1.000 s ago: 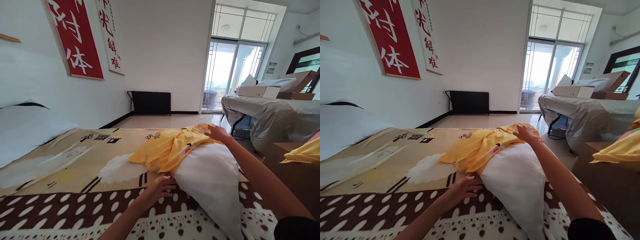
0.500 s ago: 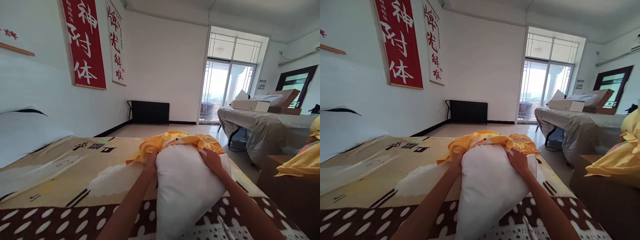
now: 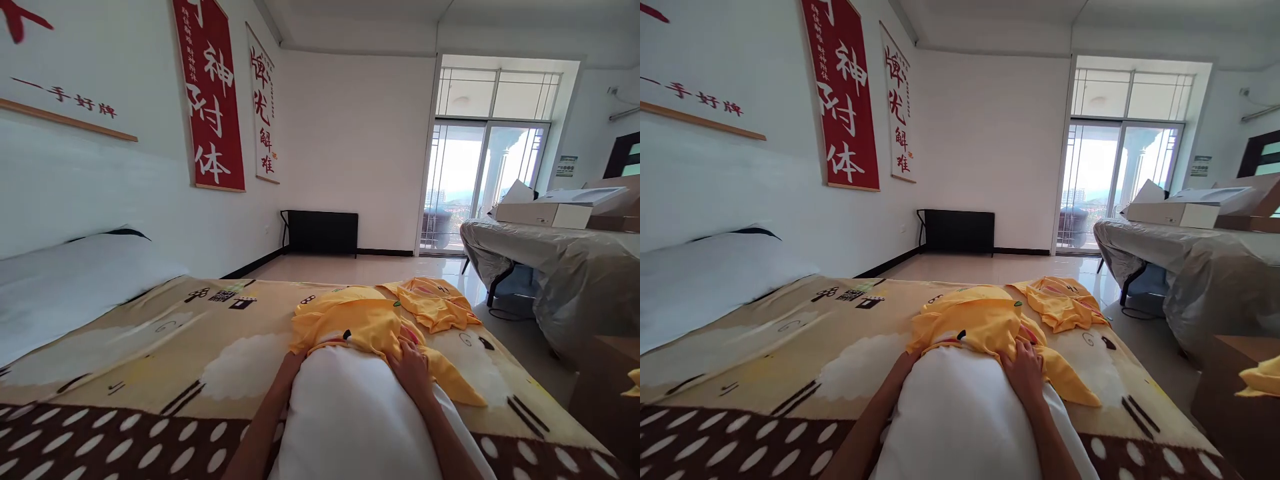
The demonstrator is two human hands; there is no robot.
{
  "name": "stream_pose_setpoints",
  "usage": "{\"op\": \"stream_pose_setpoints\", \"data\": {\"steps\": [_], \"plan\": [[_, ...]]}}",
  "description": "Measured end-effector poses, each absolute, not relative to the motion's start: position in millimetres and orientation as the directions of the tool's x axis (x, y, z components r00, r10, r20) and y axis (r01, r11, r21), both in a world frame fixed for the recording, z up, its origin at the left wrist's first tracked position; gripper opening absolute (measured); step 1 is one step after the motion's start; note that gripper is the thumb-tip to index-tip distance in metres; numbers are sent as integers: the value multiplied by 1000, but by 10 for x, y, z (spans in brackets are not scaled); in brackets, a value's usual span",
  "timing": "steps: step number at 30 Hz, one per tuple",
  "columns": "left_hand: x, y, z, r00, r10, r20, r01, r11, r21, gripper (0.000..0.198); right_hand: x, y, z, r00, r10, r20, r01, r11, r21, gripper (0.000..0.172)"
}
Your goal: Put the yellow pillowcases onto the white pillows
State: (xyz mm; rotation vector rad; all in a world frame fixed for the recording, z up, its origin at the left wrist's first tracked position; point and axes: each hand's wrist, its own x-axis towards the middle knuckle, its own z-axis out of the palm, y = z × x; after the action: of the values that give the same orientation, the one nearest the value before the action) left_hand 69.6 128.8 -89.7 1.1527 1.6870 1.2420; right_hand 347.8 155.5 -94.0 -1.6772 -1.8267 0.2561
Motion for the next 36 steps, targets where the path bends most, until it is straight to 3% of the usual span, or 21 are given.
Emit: {"op": "stream_pose_setpoints", "data": {"steps": [4,8,10,12,14,16,21,24,27,31,36], "plan": [[667,1229,-828,-426,905,26,547,234,804,40,3618,1588,-945,-17,854,520,715,374,-591,27],[810,1003,-613,-416,888,196,767,227,600,43,3598,1326,-703,-108,664,740,718,567,-404,31],[970,840,-499,-282,895,346,868,84,490,52,3502,1109,-600,-256,584,770,649,695,-311,35],[1150,681,-416,4,882,471,927,-180,330,67,3387,911,-549,-442,517,733,510,817,-269,34],[1304,563,-373,311,832,459,877,-437,198,73,3287,779,-548,-604,474,641,376,878,-296,33],[1395,510,-363,459,799,388,808,-557,191,64,3230,720,-568,-712,461,530,309,883,-353,33],[1356,597,-375,505,786,356,753,-603,263,16,3288,696,-524,-771,499,397,363,855,-371,33],[1260,622,-352,477,787,391,757,-594,271,17,3408,683,-456,-703,594,392,472,801,-368,51],[1168,557,-302,317,822,473,824,-485,292,19,3570,720,-400,-556,741,376,657,669,-347,71],[1118,402,-230,121,833,540,868,-352,350,23,3833,840,-322,-414,849,328,803,511,-307,49],[1232,194,-195,89,896,435,862,-288,418,21,4088,974,-267,-239,887,395,864,380,-330,34]]}}
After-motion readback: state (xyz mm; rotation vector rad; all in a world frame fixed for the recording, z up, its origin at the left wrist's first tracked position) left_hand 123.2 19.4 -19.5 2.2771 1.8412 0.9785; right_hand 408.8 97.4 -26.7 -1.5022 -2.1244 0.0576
